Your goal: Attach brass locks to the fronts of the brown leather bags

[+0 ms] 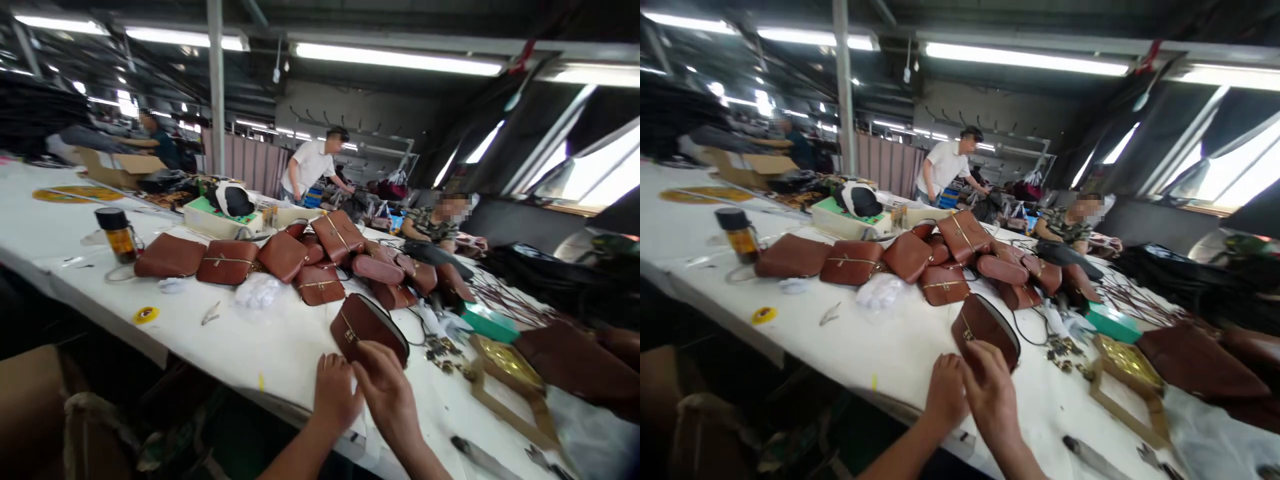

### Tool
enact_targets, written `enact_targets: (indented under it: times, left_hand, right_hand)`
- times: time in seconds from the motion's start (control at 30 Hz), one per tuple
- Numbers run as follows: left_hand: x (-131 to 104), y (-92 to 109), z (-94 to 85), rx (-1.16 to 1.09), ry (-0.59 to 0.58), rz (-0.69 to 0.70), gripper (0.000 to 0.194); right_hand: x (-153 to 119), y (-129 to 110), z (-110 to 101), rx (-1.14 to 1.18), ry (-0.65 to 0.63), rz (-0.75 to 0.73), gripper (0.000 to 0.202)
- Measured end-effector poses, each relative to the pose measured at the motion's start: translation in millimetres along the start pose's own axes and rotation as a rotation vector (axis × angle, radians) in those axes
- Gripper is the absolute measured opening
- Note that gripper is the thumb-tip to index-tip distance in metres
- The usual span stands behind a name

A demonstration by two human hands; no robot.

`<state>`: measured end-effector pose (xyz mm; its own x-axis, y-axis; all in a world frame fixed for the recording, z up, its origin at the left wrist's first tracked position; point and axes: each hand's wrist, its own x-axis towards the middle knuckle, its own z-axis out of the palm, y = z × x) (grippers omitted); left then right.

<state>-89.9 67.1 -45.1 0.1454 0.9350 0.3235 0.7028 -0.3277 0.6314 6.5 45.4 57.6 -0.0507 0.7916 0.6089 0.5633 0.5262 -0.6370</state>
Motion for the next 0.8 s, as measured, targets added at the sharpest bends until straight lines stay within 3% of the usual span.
enact_targets:
  times: [0.07, 0.1, 0.17, 0.27, 0.37, 0.5, 0.6, 0.7, 0.8]
  left_hand:
    - [-1.1, -1.6, 4.9, 0.004, 0.038, -0.01, 0.018]
    - [-1.4, -2.1, 6.5, 0.006, 0.056, -0.004, 0.015]
    - [-2.4, -2.9, 8.0, 0.006, 0.09, 0.031, 0.012]
    - [-6.7, -4.8, 7.4, -0.015, 0.169, 0.094, 0.014]
    - [-14.7, -6.4, 1.9, -0.042, 0.319, 0.124, 0.035]
    - [-20.6, 6.3, -19.6, 0.04, 0.531, 0.225, 0.064]
    - [-11.7, 30.1, -38.5, 0.17, 0.544, 0.342, 0.072]
    - [5.8, 53.6, -48.2, 0.264, 0.45, 0.454, 0.068]
    - [20.7, 69.0, -48.2, 0.303, 0.329, 0.541, 0.06]
  right_hand:
    - [-4.6, 30.6, -33.3, -0.208, 0.207, 0.018, 0.042]
    - [-1.4, 43.6, -44.2, -0.26, 0.241, 0.056, 0.05]
    - [8.4, 63.8, -54.5, -0.209, 0.162, 0.231, 0.056]
    - [16.2, 81.0, -56.8, 0.031, -0.04, 0.46, 0.041]
    - [9.1, 89.3, -69.7, 0.154, -0.118, 0.441, 0.033]
    - [-6.9, 97.0, -108.1, 0.285, -0.261, 0.387, 0.026]
    - [-16.3, 106.7, -134.7, 0.364, -0.314, 0.373, 0.03]
    - [-26.5, 124.3, -157.4, 0.368, -0.329, 0.345, 0.052]
    - [-35.7, 154.1, -184.4, 0.12, -0.293, 0.353, 0.053]
